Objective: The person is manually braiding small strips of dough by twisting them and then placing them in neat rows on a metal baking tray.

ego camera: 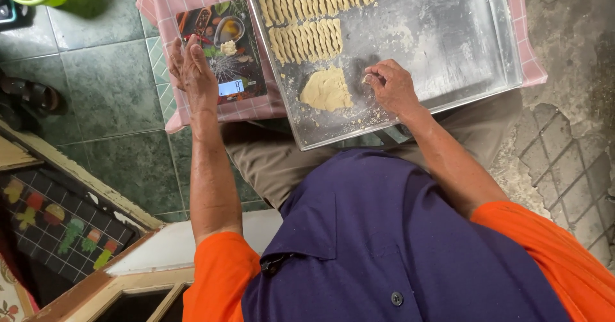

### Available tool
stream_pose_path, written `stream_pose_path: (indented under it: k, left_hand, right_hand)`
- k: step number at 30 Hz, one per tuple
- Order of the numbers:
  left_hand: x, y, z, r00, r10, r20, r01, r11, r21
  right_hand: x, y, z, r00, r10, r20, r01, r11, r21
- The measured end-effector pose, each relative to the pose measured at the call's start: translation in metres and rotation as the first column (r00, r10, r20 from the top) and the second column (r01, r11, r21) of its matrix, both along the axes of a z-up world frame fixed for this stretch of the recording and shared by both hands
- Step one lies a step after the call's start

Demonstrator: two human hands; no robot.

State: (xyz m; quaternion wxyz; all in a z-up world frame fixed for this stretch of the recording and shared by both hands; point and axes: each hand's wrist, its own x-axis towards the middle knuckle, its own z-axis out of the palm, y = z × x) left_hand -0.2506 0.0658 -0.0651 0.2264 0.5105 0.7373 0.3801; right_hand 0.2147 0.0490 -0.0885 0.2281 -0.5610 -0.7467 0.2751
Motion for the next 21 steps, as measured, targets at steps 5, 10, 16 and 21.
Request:
stream_pose_path:
  k: [5,10,16,21]
  left_hand:
    - [-0.002,0.002,-0.002,1.000,0.000,-0.018,0.000,1.000,-0.007]
    - [0.000,0.005,0.011,0.999,-0.012,-0.044,0.011,1.000,-0.026]
    - [0.008,0.011,0.009,0.970,-0.009,-0.243,-0.008,0.998,-0.067]
    - [0.021,0.017,0.003,0.903,-0.102,-0.418,0.025,0.982,-0.186]
  right_hand:
    - [0.000,-0.001,0.003,1.000,0.000,-0.004,0.000,1.000,0.001]
    - [-0.001,0.000,0.009,1.000,-0.006,0.000,0.006,0.999,-0.038]
    - [0.000,-0.002,-0.004,0.995,-0.058,-0.085,0.065,0.995,0.079]
    - [0.000,-0.007,-0.003,0.998,0.025,-0.052,-0.020,0.996,0.088]
